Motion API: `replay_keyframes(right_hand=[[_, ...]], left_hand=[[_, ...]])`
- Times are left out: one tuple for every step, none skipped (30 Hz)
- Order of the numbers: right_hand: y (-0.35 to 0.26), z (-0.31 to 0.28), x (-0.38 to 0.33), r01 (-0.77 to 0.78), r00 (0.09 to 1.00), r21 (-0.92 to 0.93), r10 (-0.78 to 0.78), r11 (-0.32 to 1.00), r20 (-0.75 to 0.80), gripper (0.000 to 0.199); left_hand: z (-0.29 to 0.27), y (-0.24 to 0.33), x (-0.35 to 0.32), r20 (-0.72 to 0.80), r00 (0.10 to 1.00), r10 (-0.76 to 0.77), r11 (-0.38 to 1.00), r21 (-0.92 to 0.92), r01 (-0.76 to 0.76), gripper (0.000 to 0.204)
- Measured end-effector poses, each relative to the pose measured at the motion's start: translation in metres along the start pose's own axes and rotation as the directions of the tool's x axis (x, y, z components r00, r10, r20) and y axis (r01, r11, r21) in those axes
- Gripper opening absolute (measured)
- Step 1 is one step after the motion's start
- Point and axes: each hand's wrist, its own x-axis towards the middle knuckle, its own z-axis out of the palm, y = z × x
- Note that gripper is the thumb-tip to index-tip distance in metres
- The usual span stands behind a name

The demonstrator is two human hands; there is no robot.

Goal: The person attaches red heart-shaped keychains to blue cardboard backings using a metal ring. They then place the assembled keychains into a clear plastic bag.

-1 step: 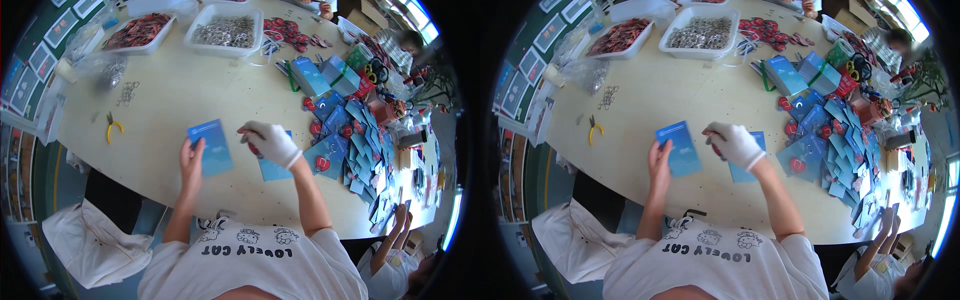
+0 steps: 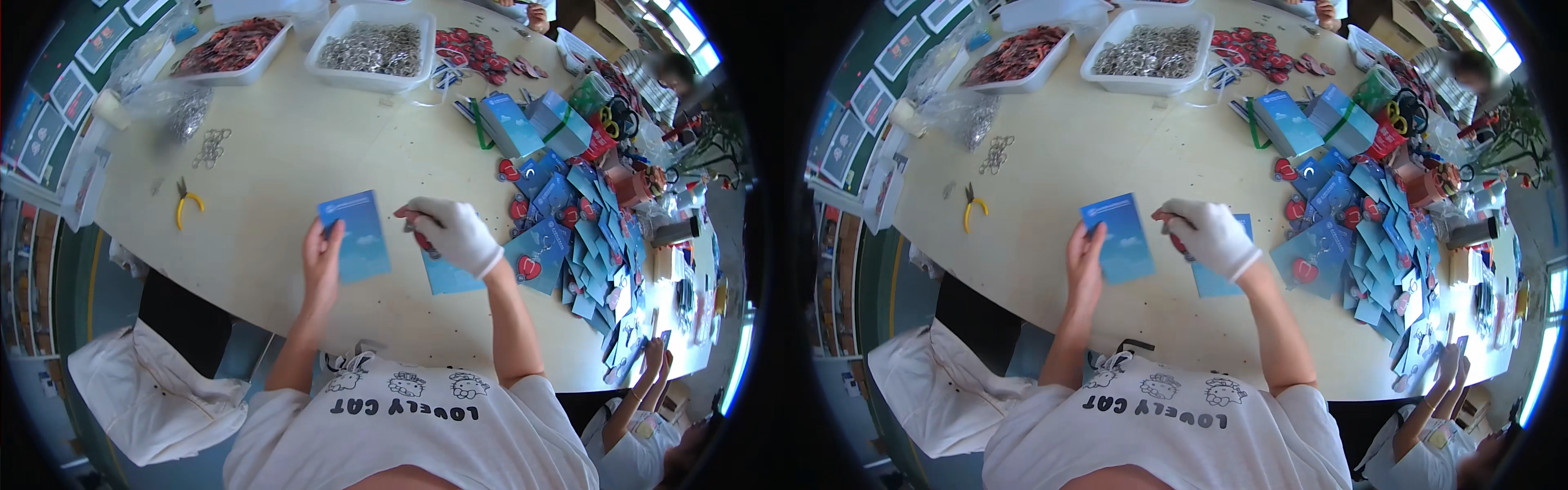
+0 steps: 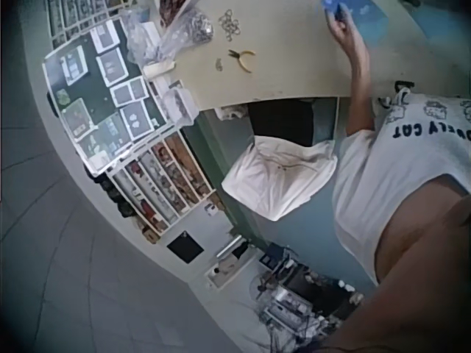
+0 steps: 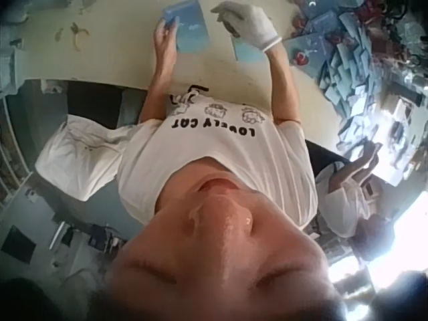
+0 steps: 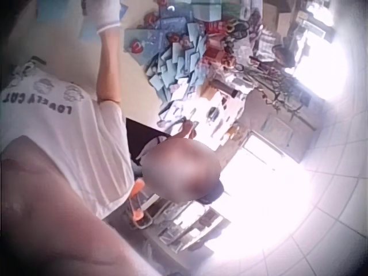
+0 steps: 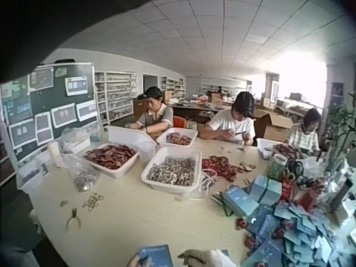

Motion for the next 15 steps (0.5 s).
replay_keyframes(right_hand=[[-0.006,-0.007,-0.007,-0.032,0.999,-0.017,0.033,0.999,0.014,0.022],[-0.011,-0.012,-0.012,-0.059,0.998,-0.035,0.060,0.998,0.036,0.022],[-0.016,-0.014,-0.017,-0.084,0.995,-0.053,0.087,0.995,0.056,0.022],[-0.025,-0.018,-0.022,-0.243,0.959,-0.027,0.245,0.970,0.144,0.022],[-0.023,-0.019,-0.025,-0.247,0.946,-0.179,0.277,0.952,0.169,0.024],[-0.019,-0.018,-0.026,-0.240,0.931,-0.327,0.312,0.914,0.190,0.027],[-0.014,-0.017,-0.028,-0.227,0.915,-0.466,0.351,0.855,0.200,0.031],[-0.005,-0.019,-0.030,-0.169,0.941,-0.423,0.274,0.890,0.201,0.036],[-0.004,-0.020,-0.030,-0.186,0.957,-0.341,0.248,0.922,0.148,0.036],[-0.002,-0.023,-0.029,-0.205,0.968,-0.256,0.235,0.945,0.091,0.036],[-0.001,-0.025,-0.030,-0.216,0.974,-0.169,0.224,0.962,0.031,0.036],[0.001,-0.023,-0.030,-0.205,0.979,-0.238,0.202,0.950,-0.037,0.035],[0.005,-0.019,-0.029,-0.197,0.979,-0.306,0.172,0.932,-0.107,0.034],[0.008,-0.016,-0.028,-0.194,0.975,-0.373,0.138,0.907,-0.174,0.034],[0.010,-0.014,-0.028,-0.164,0.981,-0.385,0.108,0.908,-0.163,0.032]], left_hand=[[0.015,0.004,0.001,0.047,0.999,0.002,0.999,-0.036,0.000,0.016],[0.025,0.007,0.000,0.084,0.996,0.009,0.997,-0.072,-0.003,0.014],[0.031,0.008,-0.003,0.071,0.997,0.041,0.998,-0.047,-0.037,0.014],[0.039,0.009,-0.003,0.075,0.994,0.073,0.997,-0.022,-0.072,0.013],[0.047,0.010,-0.004,0.080,0.991,0.106,0.994,0.004,-0.106,0.013],[0.055,0.011,-0.006,0.060,0.991,0.123,0.992,0.023,-0.125,0.012],[0.063,0.008,-0.009,0.072,0.988,0.134,0.991,0.018,-0.136,0.012],[0.069,0.006,-0.013,0.081,0.986,0.145,0.989,0.012,-0.147,0.012],[0.075,0.004,-0.017,0.090,0.984,0.157,0.987,0.007,-0.158,0.012],[0.082,0.003,-0.023,0.090,0.986,0.140,0.990,-0.026,-0.138,0.012],[0.088,0.002,-0.028,0.098,0.985,0.143,0.989,-0.061,-0.137,0.012],[0.094,0.001,-0.033,0.105,0.984,0.145,0.986,-0.097,-0.135,0.012],[0.099,0.000,-0.036,0.115,0.982,0.151,0.982,-0.133,-0.136,0.011],[0.103,-0.001,-0.040,0.109,0.983,0.147,0.980,-0.151,-0.130,0.013],[0.103,-0.003,-0.042,0.119,0.986,0.114,0.981,-0.169,-0.093,0.014]])
